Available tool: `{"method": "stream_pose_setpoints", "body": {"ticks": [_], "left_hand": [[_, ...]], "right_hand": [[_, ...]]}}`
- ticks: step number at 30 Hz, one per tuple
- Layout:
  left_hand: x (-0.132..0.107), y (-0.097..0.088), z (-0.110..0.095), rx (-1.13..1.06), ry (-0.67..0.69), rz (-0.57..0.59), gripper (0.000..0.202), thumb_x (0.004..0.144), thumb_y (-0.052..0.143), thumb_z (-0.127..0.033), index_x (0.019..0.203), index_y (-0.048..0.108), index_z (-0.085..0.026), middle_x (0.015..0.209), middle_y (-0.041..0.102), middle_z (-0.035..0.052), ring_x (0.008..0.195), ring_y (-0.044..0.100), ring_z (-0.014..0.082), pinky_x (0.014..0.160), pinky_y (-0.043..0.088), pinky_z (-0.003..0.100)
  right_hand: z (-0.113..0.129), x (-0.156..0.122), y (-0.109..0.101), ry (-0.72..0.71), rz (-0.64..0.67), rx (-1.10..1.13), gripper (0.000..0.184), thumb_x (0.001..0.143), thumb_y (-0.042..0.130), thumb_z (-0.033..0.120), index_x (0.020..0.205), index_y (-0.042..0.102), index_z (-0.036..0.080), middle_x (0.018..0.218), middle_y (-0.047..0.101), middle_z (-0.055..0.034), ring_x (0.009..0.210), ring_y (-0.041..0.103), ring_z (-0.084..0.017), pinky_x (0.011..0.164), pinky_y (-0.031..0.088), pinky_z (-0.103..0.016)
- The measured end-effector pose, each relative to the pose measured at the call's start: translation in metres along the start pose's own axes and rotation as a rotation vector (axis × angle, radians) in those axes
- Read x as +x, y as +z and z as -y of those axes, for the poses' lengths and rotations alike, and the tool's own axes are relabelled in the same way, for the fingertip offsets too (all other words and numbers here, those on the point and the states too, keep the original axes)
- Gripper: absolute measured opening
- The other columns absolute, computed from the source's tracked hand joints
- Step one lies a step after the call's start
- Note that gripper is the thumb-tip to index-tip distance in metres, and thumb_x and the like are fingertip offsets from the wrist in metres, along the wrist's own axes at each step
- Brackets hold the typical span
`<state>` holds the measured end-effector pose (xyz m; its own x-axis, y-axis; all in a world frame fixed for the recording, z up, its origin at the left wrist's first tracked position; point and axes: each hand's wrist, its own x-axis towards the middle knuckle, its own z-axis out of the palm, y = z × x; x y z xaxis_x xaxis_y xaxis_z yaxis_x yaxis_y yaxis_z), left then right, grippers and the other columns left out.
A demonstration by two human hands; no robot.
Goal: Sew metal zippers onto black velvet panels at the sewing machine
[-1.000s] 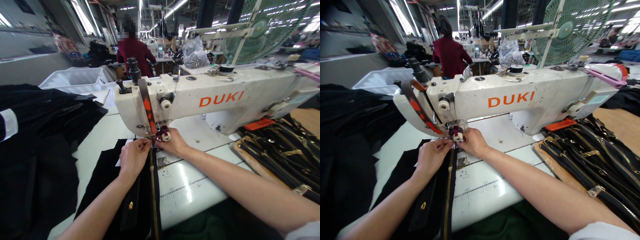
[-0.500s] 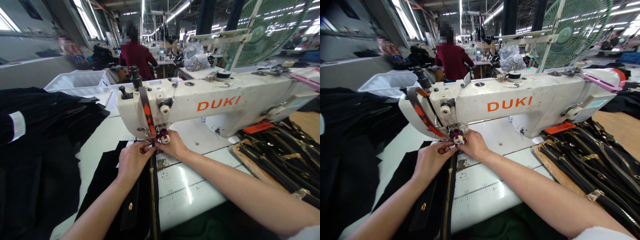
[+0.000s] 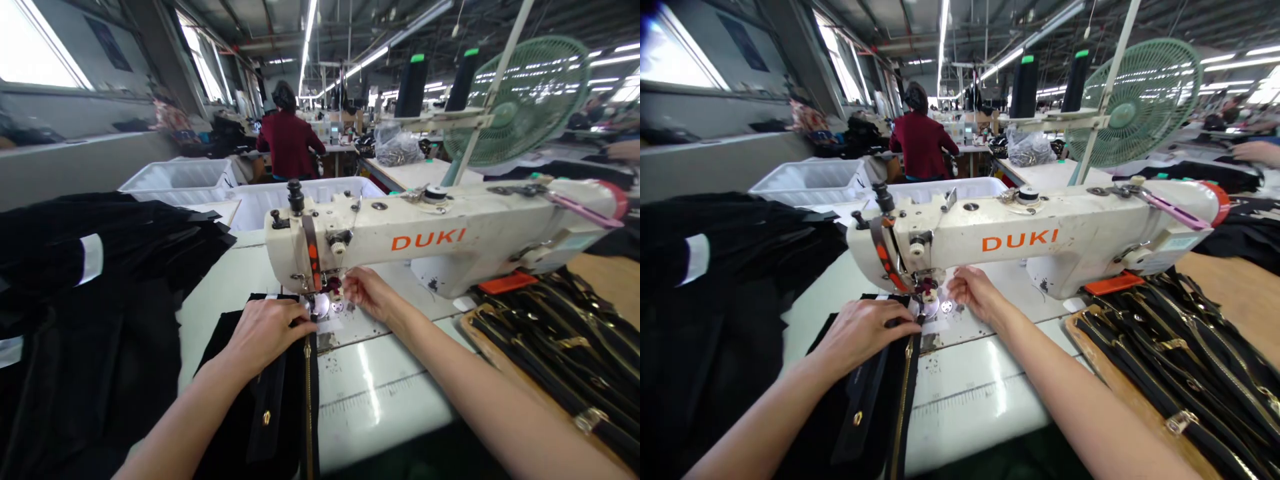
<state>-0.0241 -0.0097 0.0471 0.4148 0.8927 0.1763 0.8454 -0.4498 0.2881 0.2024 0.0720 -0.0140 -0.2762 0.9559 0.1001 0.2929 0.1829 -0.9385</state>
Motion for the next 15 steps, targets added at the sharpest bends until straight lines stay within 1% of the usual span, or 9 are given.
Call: {"method": "stream_pose_setpoints", "body": {"ticks": [2, 3, 4, 5, 7, 9, 11, 12, 15], "left_hand": [[-0.005, -0.020, 0.001, 0.032, 0.023, 0.051, 0.014, 0.082, 0.075, -0.044, 0.087, 0.077, -0.031, 0.085, 0.076, -0.0032, 0.081, 0.072, 0.0251, 0.073, 0.050, 0.031], [-0.011, -0.028, 0.000, 0.042, 0.031, 0.071, 0.017, 0.080, 0.077, -0.043, 0.093, 0.077, -0.031, 0.091, 0.077, -0.0019, 0.086, 0.072, 0.0263, 0.077, 0.052, 0.032], [-0.018, -0.033, 0.000, 0.045, 0.045, 0.095, 0.024, 0.081, 0.076, -0.042, 0.102, 0.076, -0.031, 0.101, 0.076, -0.0004, 0.093, 0.071, 0.0268, 0.083, 0.052, 0.033], [-0.026, -0.034, -0.001, 0.043, 0.066, 0.120, 0.031, 0.083, 0.074, -0.041, 0.112, 0.073, -0.030, 0.113, 0.073, 0.0011, 0.103, 0.069, 0.0268, 0.090, 0.051, 0.034], [-0.044, -0.026, -0.001, 0.038, 0.117, 0.163, 0.048, 0.088, 0.069, -0.039, 0.134, 0.059, -0.030, 0.137, 0.059, 0.0034, 0.124, 0.058, 0.0266, 0.105, 0.044, 0.038], [-0.060, -0.008, 0.000, 0.048, 0.162, 0.173, 0.058, 0.094, 0.062, -0.036, 0.148, 0.041, -0.031, 0.152, 0.043, 0.0041, 0.138, 0.042, 0.0267, 0.115, 0.032, 0.047], [-0.071, 0.012, 0.002, 0.069, 0.183, 0.151, 0.064, 0.098, 0.056, -0.037, 0.154, 0.027, -0.032, 0.157, 0.033, 0.0041, 0.143, 0.031, 0.0271, 0.117, 0.022, 0.055], [-0.075, 0.020, 0.003, 0.082, 0.186, 0.136, 0.064, 0.099, 0.053, -0.038, 0.155, 0.022, -0.032, 0.157, 0.031, 0.0044, 0.144, 0.028, 0.0274, 0.117, 0.020, 0.058], [-0.081, 0.035, 0.004, 0.119, 0.175, 0.085, 0.063, 0.101, 0.048, -0.043, 0.156, 0.019, -0.030, 0.158, 0.030, 0.0068, 0.145, 0.027, 0.0295, 0.115, 0.018, 0.062]], "right_hand": [[0.004, -0.001, -0.005, 0.012, 0.036, -0.103, 0.030, 0.098, 0.053, 0.043, 0.089, 0.058, 0.015, 0.069, 0.055, 0.0052, 0.049, 0.049, -0.007, 0.048, 0.043, -0.021], [0.008, -0.002, -0.007, 0.010, 0.050, -0.167, 0.029, 0.098, 0.055, 0.041, 0.087, 0.058, 0.015, 0.068, 0.054, 0.0056, 0.049, 0.048, -0.007, 0.048, 0.043, -0.021], [0.012, -0.004, -0.009, -0.001, 0.063, -0.232, 0.027, 0.097, 0.057, 0.040, 0.085, 0.058, 0.015, 0.067, 0.053, 0.0060, 0.050, 0.047, -0.007, 0.049, 0.043, -0.022], [0.016, -0.007, -0.010, -0.019, 0.078, -0.296, 0.025, 0.095, 0.059, 0.037, 0.082, 0.057, 0.016, 0.066, 0.052, 0.0064, 0.051, 0.047, -0.008, 0.051, 0.042, -0.022], [0.024, -0.015, -0.010, -0.065, 0.113, -0.405, 0.021, 0.092, 0.062, 0.029, 0.077, 0.055, 0.017, 0.063, 0.048, 0.0073, 0.053, 0.045, -0.009, 0.055, 0.040, -0.023], [0.031, -0.026, -0.007, -0.103, 0.155, -0.486, 0.013, 0.088, 0.061, 0.019, 0.077, 0.054, 0.018, 0.060, 0.048, 0.0072, 0.055, 0.045, -0.011, 0.057, 0.036, -0.024], [0.035, -0.037, -0.001, -0.126, 0.188, -0.552, 0.008, 0.086, 0.056, 0.012, 0.082, 0.054, 0.020, 0.062, 0.052, 0.0052, 0.058, 0.048, -0.013, 0.059, 0.033, -0.025], [0.036, -0.042, 0.002, -0.132, 0.199, -0.584, 0.009, 0.085, 0.054, 0.011, 0.085, 0.055, 0.020, 0.065, 0.055, 0.0036, 0.061, 0.051, -0.014, 0.061, 0.033, -0.025], [0.035, -0.051, 0.004, -0.132, 0.190, -0.683, 0.012, 0.088, 0.049, 0.012, 0.095, 0.055, 0.020, 0.074, 0.062, -0.0008, 0.068, 0.057, -0.017, 0.064, 0.033, -0.026]]}}
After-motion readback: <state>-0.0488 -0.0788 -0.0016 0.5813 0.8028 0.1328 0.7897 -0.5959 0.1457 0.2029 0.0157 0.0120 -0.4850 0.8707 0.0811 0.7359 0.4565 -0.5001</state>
